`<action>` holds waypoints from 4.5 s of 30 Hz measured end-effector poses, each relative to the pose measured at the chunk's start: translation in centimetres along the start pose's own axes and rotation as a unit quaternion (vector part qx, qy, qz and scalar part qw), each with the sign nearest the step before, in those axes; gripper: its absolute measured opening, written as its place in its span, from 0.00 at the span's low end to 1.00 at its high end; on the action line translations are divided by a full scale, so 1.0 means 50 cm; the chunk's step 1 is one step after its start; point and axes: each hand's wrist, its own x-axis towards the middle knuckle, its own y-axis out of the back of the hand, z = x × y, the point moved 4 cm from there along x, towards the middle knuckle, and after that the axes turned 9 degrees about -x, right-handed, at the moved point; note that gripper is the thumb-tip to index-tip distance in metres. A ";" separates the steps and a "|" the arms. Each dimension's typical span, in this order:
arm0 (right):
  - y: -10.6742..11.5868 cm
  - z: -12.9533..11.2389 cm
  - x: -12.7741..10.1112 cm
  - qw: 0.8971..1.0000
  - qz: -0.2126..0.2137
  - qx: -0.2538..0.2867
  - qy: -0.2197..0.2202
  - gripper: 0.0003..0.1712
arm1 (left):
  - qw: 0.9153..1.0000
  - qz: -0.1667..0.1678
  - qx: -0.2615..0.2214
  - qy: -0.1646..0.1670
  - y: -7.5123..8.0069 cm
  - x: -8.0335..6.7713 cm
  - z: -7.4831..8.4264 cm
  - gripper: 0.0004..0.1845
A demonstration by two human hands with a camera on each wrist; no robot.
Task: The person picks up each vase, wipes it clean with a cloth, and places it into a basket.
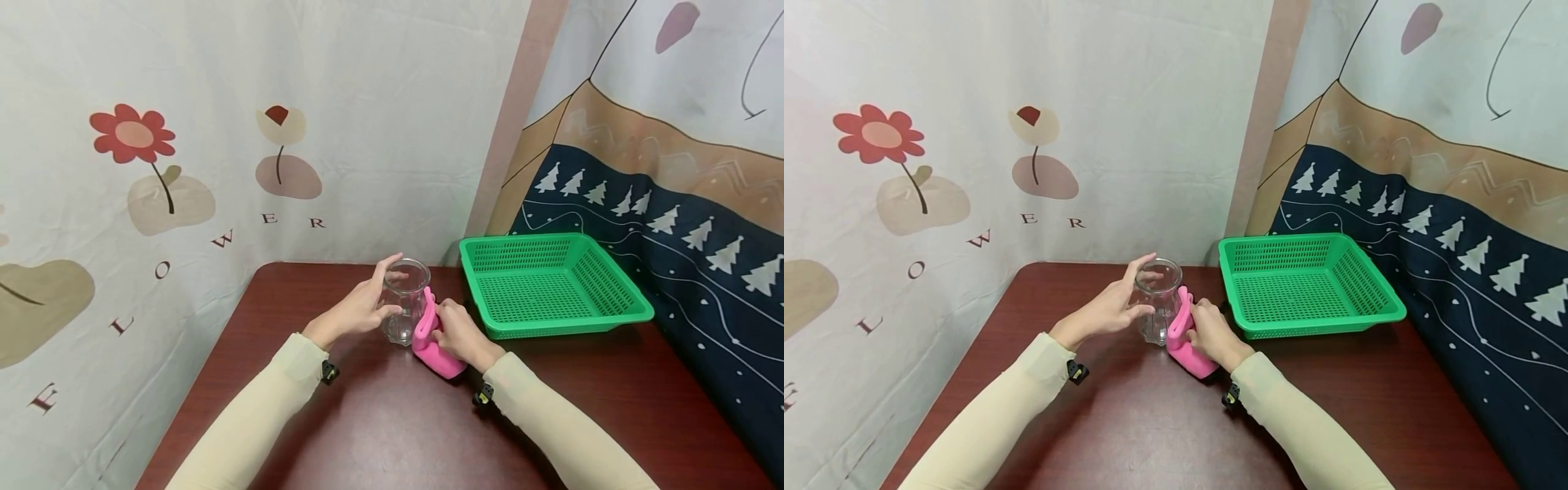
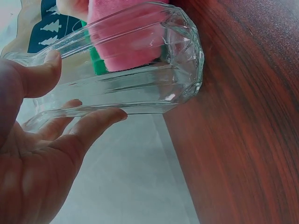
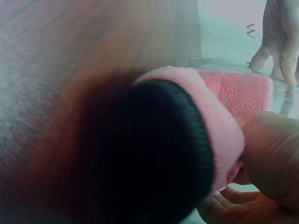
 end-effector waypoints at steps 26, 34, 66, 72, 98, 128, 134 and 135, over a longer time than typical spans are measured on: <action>0.004 -0.019 -0.010 0.999 0.012 0.014 -0.026 0.20 | 1.000 -0.003 -0.003 -0.001 -0.001 -0.001 -0.005 0.56; 0.012 -0.014 -0.009 0.999 0.025 0.021 -0.012 0.26 | 1.000 -0.001 -0.016 -0.001 -0.002 0.001 -0.006 0.57; 0.107 -0.052 0.029 0.994 0.101 0.042 0.019 0.25 | 1.000 -0.007 -0.028 0.004 0.000 0.005 -0.010 0.55; 0.123 -0.052 0.036 0.992 0.113 0.060 0.020 0.25 | 1.000 -0.007 -0.016 0.002 0.004 0.004 -0.008 0.56; 0.143 -0.038 0.023 0.985 0.102 0.138 0.017 0.24 | 1.000 -0.014 -0.005 0.000 -0.006 0.002 -0.008 0.56; 0.090 -0.051 0.021 0.988 0.118 0.096 -0.002 0.18 | 1.000 -0.013 -0.023 0.000 -0.005 0.006 -0.008 0.55; 0.076 -0.047 0.010 0.996 0.075 0.053 0.005 0.20 | 1.000 -0.011 -0.016 -0.001 -0.004 0.006 -0.003 0.55; 0.070 -0.045 0.009 0.997 0.068 0.044 0.005 0.20 | 1.000 -0.011 -0.013 0.000 -0.004 0.005 -0.002 0.55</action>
